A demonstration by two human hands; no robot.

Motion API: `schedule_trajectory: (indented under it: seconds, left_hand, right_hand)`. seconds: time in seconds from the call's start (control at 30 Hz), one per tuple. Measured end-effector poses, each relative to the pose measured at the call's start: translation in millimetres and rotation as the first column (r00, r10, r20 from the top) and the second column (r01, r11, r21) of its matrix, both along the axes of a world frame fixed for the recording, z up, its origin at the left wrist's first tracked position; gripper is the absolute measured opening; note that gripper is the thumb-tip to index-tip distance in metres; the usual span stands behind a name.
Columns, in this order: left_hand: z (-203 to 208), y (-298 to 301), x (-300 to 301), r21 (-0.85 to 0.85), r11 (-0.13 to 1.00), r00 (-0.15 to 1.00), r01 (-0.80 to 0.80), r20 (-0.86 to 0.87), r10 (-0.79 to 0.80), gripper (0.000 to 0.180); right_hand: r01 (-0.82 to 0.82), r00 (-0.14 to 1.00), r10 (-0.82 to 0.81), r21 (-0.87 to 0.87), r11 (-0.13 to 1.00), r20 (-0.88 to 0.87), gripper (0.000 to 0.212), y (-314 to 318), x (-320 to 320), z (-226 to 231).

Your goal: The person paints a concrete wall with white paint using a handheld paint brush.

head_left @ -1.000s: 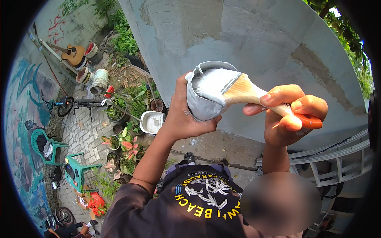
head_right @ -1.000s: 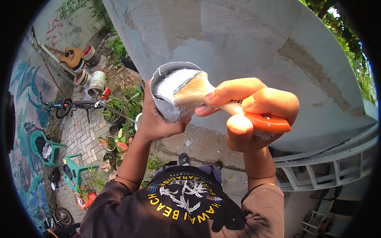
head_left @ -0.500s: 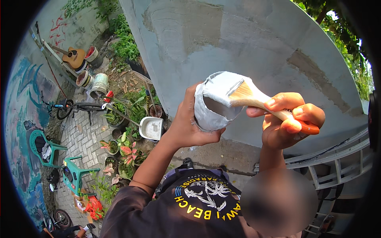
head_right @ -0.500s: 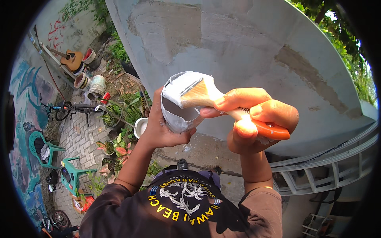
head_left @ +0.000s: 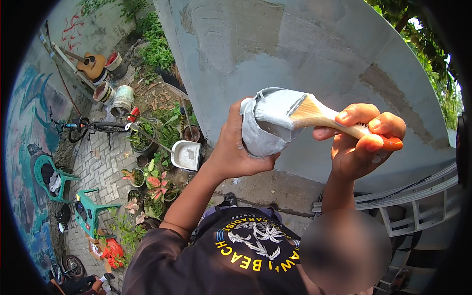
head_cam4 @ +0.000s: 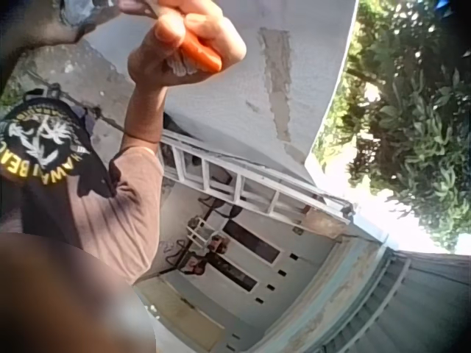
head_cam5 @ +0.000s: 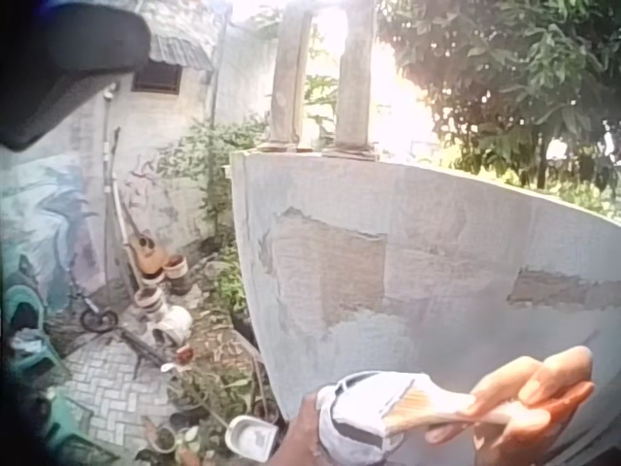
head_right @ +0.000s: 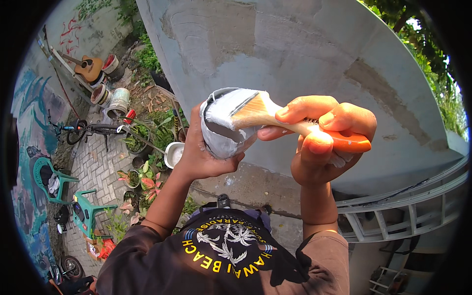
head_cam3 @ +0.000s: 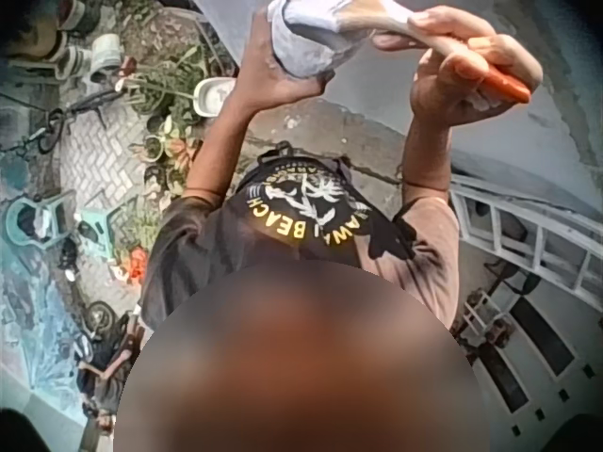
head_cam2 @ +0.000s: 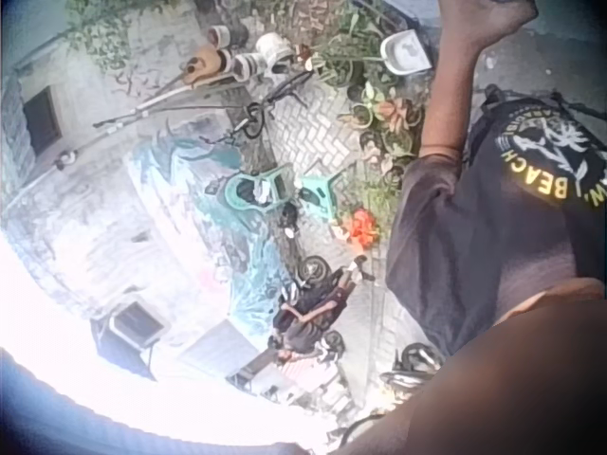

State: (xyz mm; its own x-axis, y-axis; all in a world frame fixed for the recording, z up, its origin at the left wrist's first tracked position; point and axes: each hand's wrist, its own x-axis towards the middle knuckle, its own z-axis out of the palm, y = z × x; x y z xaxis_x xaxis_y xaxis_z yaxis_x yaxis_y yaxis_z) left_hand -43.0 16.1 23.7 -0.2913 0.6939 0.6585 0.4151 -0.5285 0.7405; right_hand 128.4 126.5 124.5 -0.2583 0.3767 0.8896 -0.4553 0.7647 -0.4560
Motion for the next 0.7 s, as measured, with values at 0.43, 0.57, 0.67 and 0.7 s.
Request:
schedule_trajectory:
  seconds: [0.43, 0.57, 0.67, 0.7]
  left_hand:
    - [-7, 8, 2, 0.028, 1.000, 1.000, 0.009, 0.030, -0.010, 0.105]
    - [-11, 10, 3, 0.044, 0.999, 0.997, 0.030, 0.077, -0.033, 0.105]
    - [-8, 11, 3, 0.055, 0.998, 0.999, 0.030, 0.043, -0.032, 0.105]
    - [-8, 10, 3, 0.044, 0.998, 0.998, 0.041, 0.050, -0.043, 0.105]
  right_hand:
    - [-0.084, 0.996, 0.084, -0.020, 0.996, 0.027, 0.045, -4, 10, 5]
    - [-0.103, 0.994, 0.104, -0.021, 0.994, 0.032, 0.045, -5, 8, 3]
    - [-0.048, 0.998, 0.050, -0.037, 0.998, 0.033, 0.046, -7, 6, 4]
    - [-0.030, 0.999, 0.031, -0.036, 0.999, 0.031, 0.046, -7, 6, 4]
